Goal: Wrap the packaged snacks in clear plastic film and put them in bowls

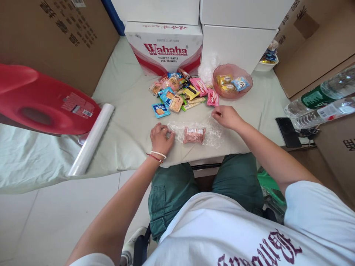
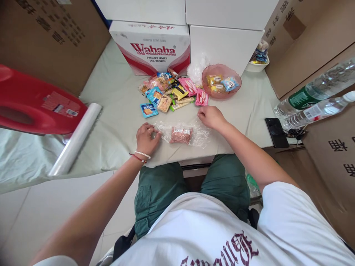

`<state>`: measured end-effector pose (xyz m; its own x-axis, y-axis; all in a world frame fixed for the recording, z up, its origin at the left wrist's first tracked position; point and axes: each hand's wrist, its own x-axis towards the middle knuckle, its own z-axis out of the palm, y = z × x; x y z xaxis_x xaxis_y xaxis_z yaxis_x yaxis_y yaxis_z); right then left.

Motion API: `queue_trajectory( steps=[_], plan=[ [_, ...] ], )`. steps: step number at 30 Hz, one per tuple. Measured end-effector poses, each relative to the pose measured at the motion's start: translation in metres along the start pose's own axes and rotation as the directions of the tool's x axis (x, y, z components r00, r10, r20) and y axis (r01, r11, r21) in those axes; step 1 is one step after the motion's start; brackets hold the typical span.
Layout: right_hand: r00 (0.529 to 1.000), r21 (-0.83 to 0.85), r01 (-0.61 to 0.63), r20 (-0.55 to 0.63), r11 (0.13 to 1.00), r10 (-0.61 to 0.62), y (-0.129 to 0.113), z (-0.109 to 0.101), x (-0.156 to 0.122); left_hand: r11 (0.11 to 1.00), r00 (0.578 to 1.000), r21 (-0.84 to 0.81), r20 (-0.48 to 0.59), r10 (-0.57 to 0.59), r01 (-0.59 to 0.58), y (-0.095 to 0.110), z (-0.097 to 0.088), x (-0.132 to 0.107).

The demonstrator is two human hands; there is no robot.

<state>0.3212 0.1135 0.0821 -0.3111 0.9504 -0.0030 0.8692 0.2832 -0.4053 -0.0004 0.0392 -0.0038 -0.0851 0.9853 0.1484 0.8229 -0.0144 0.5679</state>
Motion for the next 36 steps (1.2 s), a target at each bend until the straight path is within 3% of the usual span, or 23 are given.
queue_trajectory(
  steps=[4, 7, 9, 12, 17, 21, 24, 27, 29, 31, 33, 36],
  plan=[
    [0.975, -0.031, -0.037, 0.217, 0.999, 0.043, -0.023, 0.019, 0.051, 1.000, 1.000, -0.007, -0.001, 0.012, -0.012, 0.000, 0.003, 0.003],
    [0.905, 0.010, 0.031, 0.423, 0.999, -0.032, -0.035, 0.041, 0.080, 1.000, 1.000, -0.002, -0.012, 0.006, -0.006, 0.001, 0.005, 0.007],
    [0.878, 0.081, 0.057, 0.471, 0.995, -0.088, -0.041, 0.050, 0.094, 1.000, 1.000, 0.005, 0.003, 0.003, -0.003, 0.003, 0.006, 0.008],
    [0.897, 0.165, 0.083, 0.417, 0.983, -0.146, -0.052, 0.050, 0.112, 1.000, 0.999, -0.002, 0.039, -0.012, 0.012, 0.007, 0.009, 0.011],
    [0.905, 0.273, 0.278, 0.248, 0.921, -0.347, -0.075, 0.037, 0.128, 0.989, 0.997, -0.129, 0.029, -0.070, 0.073, 0.015, 0.016, 0.022],
    [0.892, 0.340, 0.327, 0.196, 0.882, -0.407, -0.082, 0.034, 0.118, 0.958, 0.991, -0.254, 0.040, -0.124, 0.130, 0.018, 0.021, 0.037],
    [0.911, 0.240, 0.222, 0.294, 0.945, -0.289, -0.068, 0.034, 0.109, 0.959, 0.984, -0.227, 0.084, -0.154, 0.169, 0.017, 0.021, 0.045],
    [0.884, 0.094, 0.178, 0.422, 0.980, -0.201, -0.051, 0.035, 0.104, 0.972, 0.980, -0.152, 0.105, -0.166, 0.181, 0.017, 0.018, 0.047],
    [0.870, 0.044, 0.223, 0.442, 0.974, -0.219, -0.046, 0.034, 0.099, 0.978, 0.981, -0.124, 0.114, -0.154, 0.168, 0.017, 0.017, 0.046],
    [0.877, 0.019, 0.306, 0.385, 0.952, -0.289, -0.051, 0.033, 0.088, 0.983, 0.984, -0.107, 0.115, -0.137, 0.149, 0.019, 0.017, 0.045],
    [0.871, -0.031, 0.402, 0.321, 0.915, -0.372, -0.063, 0.032, 0.068, 0.987, 0.986, -0.091, 0.107, -0.126, 0.136, 0.021, 0.017, 0.044],
    [0.819, -0.117, 0.517, 0.355, 0.848, -0.451, -0.080, 0.037, 0.022, 0.988, 0.988, -0.079, 0.087, -0.129, 0.136, 0.021, 0.015, 0.041]
  ],
)
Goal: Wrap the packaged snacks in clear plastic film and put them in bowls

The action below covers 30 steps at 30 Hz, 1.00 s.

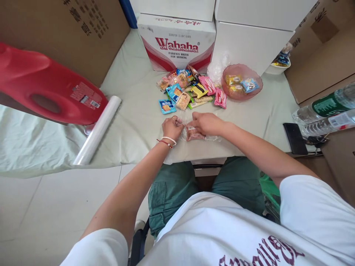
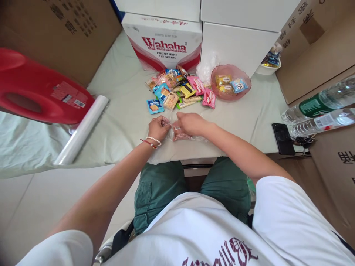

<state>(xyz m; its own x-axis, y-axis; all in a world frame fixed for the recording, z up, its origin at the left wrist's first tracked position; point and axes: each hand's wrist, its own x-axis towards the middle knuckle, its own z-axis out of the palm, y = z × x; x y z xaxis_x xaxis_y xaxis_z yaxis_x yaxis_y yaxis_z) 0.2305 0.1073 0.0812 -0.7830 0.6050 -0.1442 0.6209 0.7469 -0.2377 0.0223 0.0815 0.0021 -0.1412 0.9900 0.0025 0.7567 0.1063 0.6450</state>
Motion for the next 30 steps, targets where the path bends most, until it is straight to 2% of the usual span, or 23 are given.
queue_trajectory(
  steps=[3, 6, 10, 13, 17, 20, 22, 23, 24, 25, 26, 27, 28, 29, 30],
  plan=[
    [0.998, -0.074, 0.060, 0.036, 0.995, -0.057, -0.027, 0.019, -0.030, 0.999, 1.000, -0.040, 0.006, 0.030, -0.029, -0.005, -0.005, -0.005],
    [0.999, -0.075, 0.053, 0.000, 0.996, -0.053, -0.034, 0.036, -0.048, 0.996, 0.997, -0.047, 0.021, 0.071, -0.070, -0.013, -0.015, -0.012],
    [0.999, -0.007, 0.018, -0.038, 1.000, -0.018, -0.030, 0.045, -0.049, 1.000, 1.000, -0.005, -0.001, 0.022, -0.022, -0.015, -0.030, -0.023],
    [0.998, 0.015, 0.028, -0.060, 0.999, -0.027, -0.028, 0.049, -0.044, 0.997, 0.999, -0.081, 0.039, 0.004, -0.001, 0.000, -0.033, -0.032],
    [0.988, 0.068, 0.053, -0.148, 0.996, -0.042, -0.025, 0.058, -0.046, 0.978, 0.989, -0.200, 0.116, 0.086, -0.061, 0.037, -0.018, -0.044],
    [0.967, 0.207, 0.103, -0.250, 0.973, -0.049, -0.016, 0.065, -0.058, 0.979, 0.973, -0.102, 0.130, 0.190, -0.178, 0.058, 0.003, -0.051],
    [0.955, 0.374, 0.149, -0.293, 0.915, -0.036, -0.008, 0.068, -0.068, 0.970, 0.959, -0.040, 0.142, 0.244, -0.241, 0.064, 0.015, -0.056],
    [0.949, 0.467, 0.136, -0.314, 0.874, 0.020, -0.003, 0.069, -0.073, 0.962, 0.951, -0.007, 0.146, 0.272, -0.274, 0.065, 0.019, -0.060],
    [0.935, 0.546, 0.086, -0.334, 0.833, 0.122, 0.002, 0.070, -0.076, 0.950, 0.942, 0.036, 0.149, 0.302, -0.310, 0.066, 0.022, -0.065],
    [0.898, 0.601, 0.000, -0.352, 0.800, 0.264, 0.007, 0.071, -0.079, 0.934, 0.932, 0.090, 0.150, 0.329, -0.344, 0.066, 0.025, -0.071],
    [0.830, 0.624, -0.114, -0.367, 0.773, 0.420, 0.011, 0.072, -0.082, 0.913, 0.922, 0.156, 0.152, 0.356, -0.378, 0.066, 0.027, -0.078],
    [0.740, 0.618, -0.247, -0.377, 0.747, 0.556, 0.014, 0.073, -0.084, 0.883, 0.911, 0.230, 0.158, 0.381, -0.409, 0.067, 0.028, -0.086],
    [0.659, 0.584, -0.377, -0.376, 0.719, 0.651, 0.016, 0.073, -0.085, 0.850, 0.901, 0.299, 0.166, 0.400, -0.433, 0.068, 0.030, -0.094],
    [0.611, 0.532, -0.485, -0.361, 0.694, 0.705, 0.018, 0.073, -0.087, 0.821, 0.894, 0.354, 0.175, 0.412, -0.447, 0.069, 0.031, -0.101],
    [0.599, 0.475, -0.562, -0.330, 0.677, 0.730, 0.018, 0.072, -0.088, 0.797, 0.890, 0.396, 0.181, 0.418, -0.455, 0.070, 0.033, -0.107]
  ],
)
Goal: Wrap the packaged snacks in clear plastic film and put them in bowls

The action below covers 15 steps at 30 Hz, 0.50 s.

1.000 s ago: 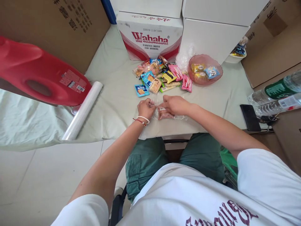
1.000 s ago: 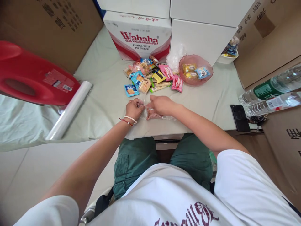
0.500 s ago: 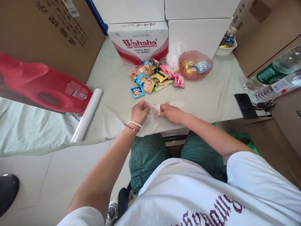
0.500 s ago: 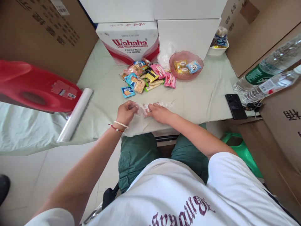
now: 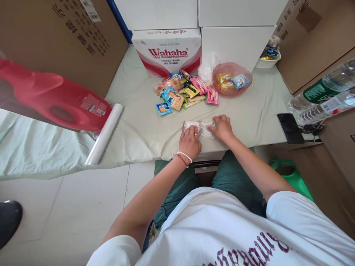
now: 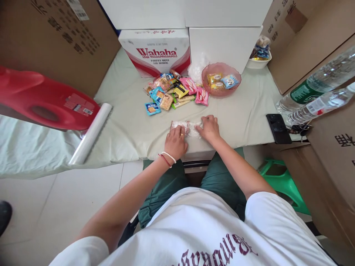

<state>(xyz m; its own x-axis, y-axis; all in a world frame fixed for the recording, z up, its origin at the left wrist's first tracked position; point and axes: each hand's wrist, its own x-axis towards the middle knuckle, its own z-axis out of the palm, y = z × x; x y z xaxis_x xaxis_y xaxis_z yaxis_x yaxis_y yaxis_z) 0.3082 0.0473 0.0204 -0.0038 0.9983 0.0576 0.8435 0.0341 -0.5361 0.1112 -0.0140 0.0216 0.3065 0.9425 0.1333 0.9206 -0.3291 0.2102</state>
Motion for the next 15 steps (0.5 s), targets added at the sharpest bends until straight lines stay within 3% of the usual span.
queue_trajectory(
  steps=[4, 8, 11, 15],
  plan=[
    [0.987, -0.118, 0.039, 0.158, 0.992, -0.020, -0.012, -0.012, 0.001, 0.996, 1.000, 0.084, 0.008, -0.001, 0.000, 0.010, 0.007, -0.007],
    [0.969, -0.078, 0.159, 0.205, 0.984, -0.140, -0.056, -0.015, 0.016, 0.997, 0.999, 0.081, 0.038, -0.015, 0.012, 0.013, 0.013, -0.004],
    [0.945, -0.166, 0.227, 0.276, 0.960, -0.176, -0.098, 0.001, 0.029, 0.998, 0.998, 0.070, 0.065, 0.000, -0.004, 0.018, 0.012, -0.012],
    [0.922, -0.300, 0.263, 0.357, 0.917, -0.148, -0.135, 0.028, 0.024, 0.999, 0.995, 0.035, 0.093, 0.027, -0.030, 0.017, 0.002, -0.046]
  ],
)
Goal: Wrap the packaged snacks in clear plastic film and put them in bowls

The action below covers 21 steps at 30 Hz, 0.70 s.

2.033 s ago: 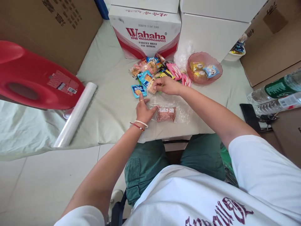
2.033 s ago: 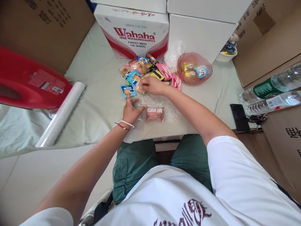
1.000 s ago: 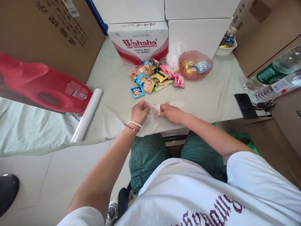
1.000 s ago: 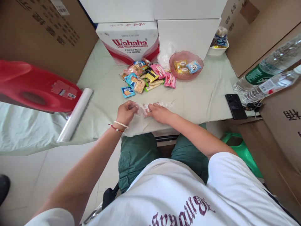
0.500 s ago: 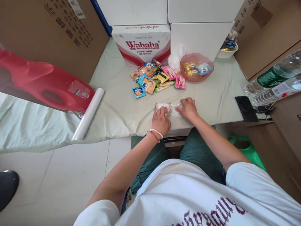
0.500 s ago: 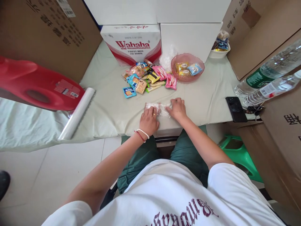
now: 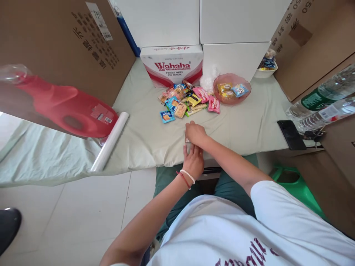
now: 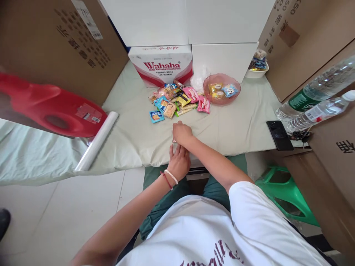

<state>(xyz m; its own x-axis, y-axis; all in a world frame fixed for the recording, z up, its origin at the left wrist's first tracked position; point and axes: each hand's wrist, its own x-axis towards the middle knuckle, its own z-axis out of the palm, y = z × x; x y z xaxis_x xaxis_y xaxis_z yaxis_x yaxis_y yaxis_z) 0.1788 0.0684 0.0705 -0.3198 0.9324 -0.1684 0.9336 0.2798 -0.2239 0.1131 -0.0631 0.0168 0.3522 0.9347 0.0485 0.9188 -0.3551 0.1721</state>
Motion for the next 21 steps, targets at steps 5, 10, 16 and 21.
queue_trajectory(
  steps=[5, 10, 16, 21],
  plan=[
    [0.988, -0.103, 0.071, -0.128, 0.992, -0.084, -0.013, 0.019, -0.018, 0.987, 0.995, -0.143, -0.062, -0.081, 0.071, -0.058, -0.017, -0.025],
    [0.987, -0.078, 0.084, -0.129, 0.993, -0.094, 0.011, 0.017, -0.027, 0.918, 0.884, -0.170, -0.254, -0.392, 0.359, -0.134, -0.018, -0.002],
    [0.937, 0.239, 0.040, -0.346, 0.970, 0.047, 0.125, -0.059, -0.003, 0.953, 0.902, -0.083, -0.307, -0.303, 0.292, -0.143, -0.004, 0.004],
    [0.745, 0.432, -0.069, -0.577, 0.899, 0.335, 0.238, -0.140, 0.073, 0.947, 0.894, -0.088, -0.313, -0.321, 0.309, -0.142, -0.003, 0.001]
  ],
)
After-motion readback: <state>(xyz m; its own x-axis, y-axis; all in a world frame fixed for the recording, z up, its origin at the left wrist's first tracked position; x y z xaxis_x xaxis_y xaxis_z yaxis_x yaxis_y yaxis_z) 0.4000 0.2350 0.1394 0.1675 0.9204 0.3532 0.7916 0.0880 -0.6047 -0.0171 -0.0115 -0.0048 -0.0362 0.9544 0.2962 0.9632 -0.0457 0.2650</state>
